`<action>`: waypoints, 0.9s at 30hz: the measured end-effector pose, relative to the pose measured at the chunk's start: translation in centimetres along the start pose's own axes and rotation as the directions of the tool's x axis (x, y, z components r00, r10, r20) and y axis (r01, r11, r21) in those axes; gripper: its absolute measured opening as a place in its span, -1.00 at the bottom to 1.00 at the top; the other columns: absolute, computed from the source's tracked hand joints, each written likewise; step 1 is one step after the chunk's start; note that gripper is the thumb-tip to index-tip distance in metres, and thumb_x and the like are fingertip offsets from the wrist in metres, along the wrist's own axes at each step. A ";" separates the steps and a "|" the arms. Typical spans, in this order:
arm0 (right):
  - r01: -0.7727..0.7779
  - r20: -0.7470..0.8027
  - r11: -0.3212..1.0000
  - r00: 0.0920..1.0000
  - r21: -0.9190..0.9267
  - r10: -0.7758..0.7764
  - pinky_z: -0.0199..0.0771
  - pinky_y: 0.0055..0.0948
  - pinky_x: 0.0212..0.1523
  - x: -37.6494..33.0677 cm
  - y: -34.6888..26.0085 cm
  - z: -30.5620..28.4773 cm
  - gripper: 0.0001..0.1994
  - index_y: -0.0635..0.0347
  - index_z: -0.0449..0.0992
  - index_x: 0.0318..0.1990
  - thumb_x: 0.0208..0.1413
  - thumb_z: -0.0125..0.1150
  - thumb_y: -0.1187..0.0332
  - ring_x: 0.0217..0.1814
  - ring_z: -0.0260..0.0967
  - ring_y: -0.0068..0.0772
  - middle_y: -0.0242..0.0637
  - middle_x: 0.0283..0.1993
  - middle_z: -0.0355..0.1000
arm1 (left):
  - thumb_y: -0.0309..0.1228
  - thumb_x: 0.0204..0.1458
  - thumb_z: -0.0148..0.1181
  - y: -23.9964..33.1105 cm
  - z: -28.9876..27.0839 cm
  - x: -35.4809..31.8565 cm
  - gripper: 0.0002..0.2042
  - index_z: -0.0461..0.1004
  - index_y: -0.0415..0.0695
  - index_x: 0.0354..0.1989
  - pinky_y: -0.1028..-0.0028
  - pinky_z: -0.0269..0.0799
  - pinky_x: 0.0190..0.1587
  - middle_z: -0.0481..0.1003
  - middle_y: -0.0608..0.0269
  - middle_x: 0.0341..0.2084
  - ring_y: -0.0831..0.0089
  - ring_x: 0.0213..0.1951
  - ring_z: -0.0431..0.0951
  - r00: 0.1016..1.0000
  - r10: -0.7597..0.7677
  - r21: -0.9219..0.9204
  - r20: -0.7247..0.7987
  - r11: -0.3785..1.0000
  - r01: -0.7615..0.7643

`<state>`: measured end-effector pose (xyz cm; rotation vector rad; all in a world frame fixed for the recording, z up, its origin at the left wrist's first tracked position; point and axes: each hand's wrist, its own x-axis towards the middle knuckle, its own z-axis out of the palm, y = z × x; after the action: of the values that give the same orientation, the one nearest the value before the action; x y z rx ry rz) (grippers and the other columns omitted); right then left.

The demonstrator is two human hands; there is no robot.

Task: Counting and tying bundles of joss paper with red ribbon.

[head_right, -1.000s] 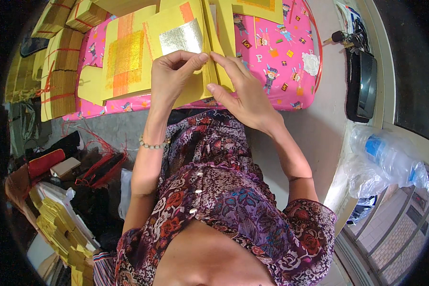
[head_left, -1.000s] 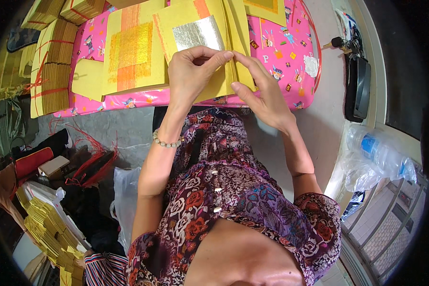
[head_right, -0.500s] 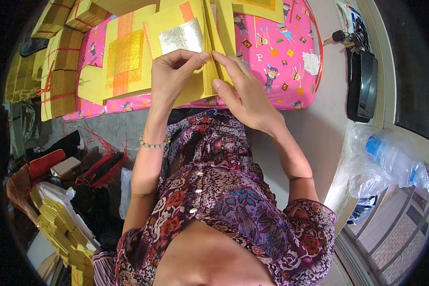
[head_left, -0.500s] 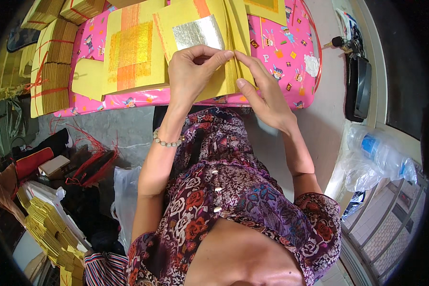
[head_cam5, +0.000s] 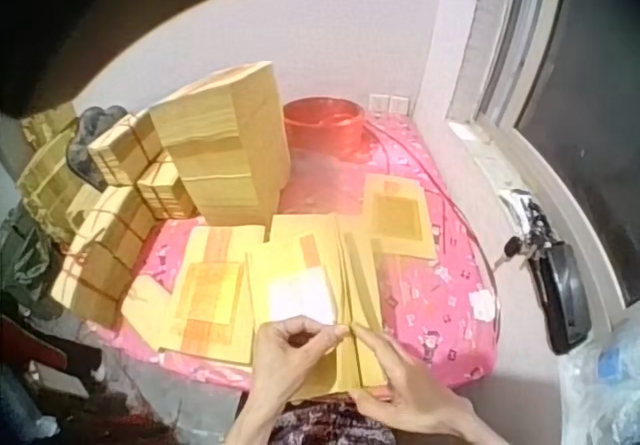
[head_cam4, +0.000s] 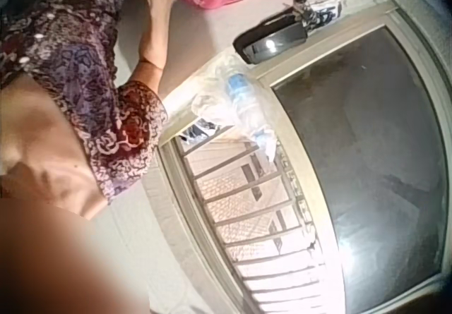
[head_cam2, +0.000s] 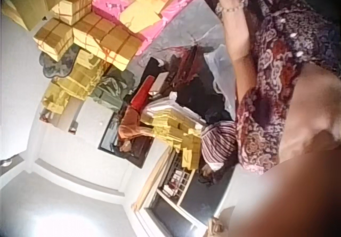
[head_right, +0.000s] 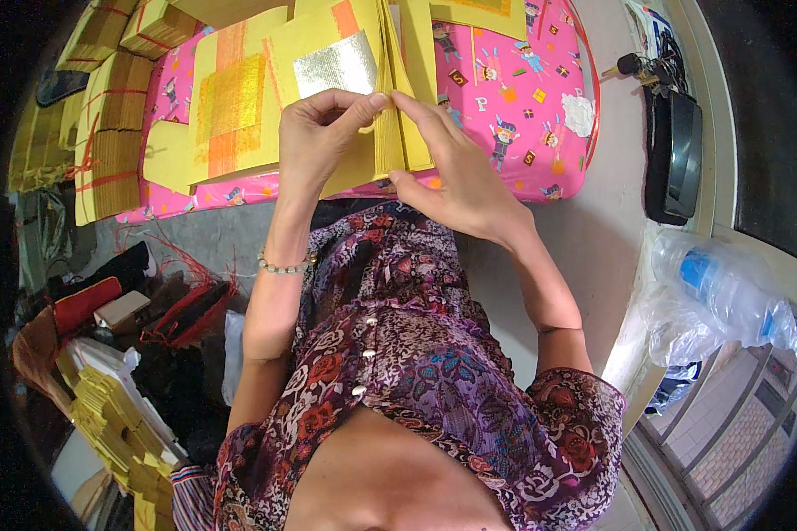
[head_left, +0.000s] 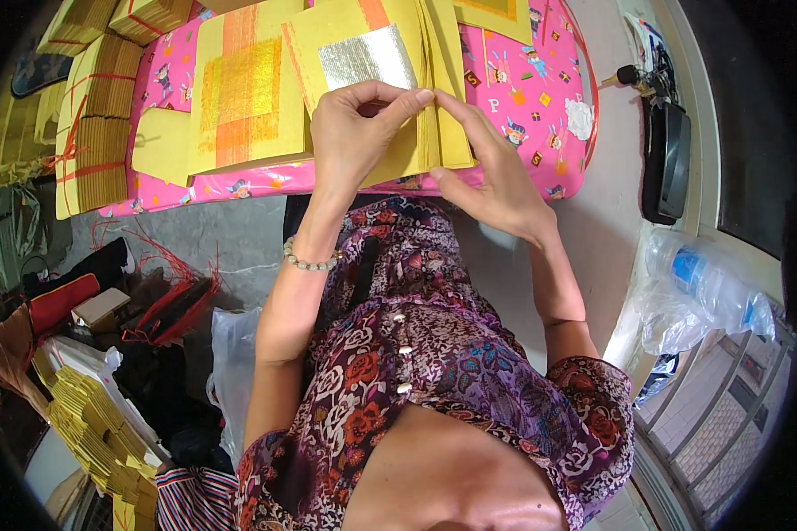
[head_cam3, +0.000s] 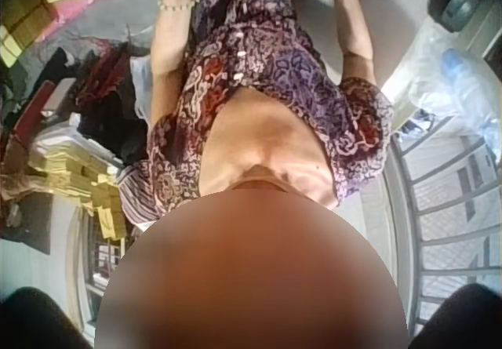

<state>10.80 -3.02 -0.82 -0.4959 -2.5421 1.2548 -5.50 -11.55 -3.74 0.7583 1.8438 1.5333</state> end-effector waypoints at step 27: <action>-0.003 -0.009 0.999 1.000 -0.035 0.003 0.21 -0.20 0.19 0.0 0.2 0.3 -0.30 0.21 0.03 0.29 0.03 0.20 0.26 0.26 0.14 0.03 0.01 0.22 0.14 | -0.21 -0.14 0.40 0.0 0.2 -0.3 -0.73 0.63 -0.17 -0.43 0.65 0.36 -0.44 0.58 0.31 -0.57 0.68 -0.51 0.49 0.999 0.013 -0.025 0.043 1.000 -0.012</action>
<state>10.71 -3.09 -1.13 -0.5122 -2.5608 1.2086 -5.13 -11.64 -3.71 0.7873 1.7887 1.5328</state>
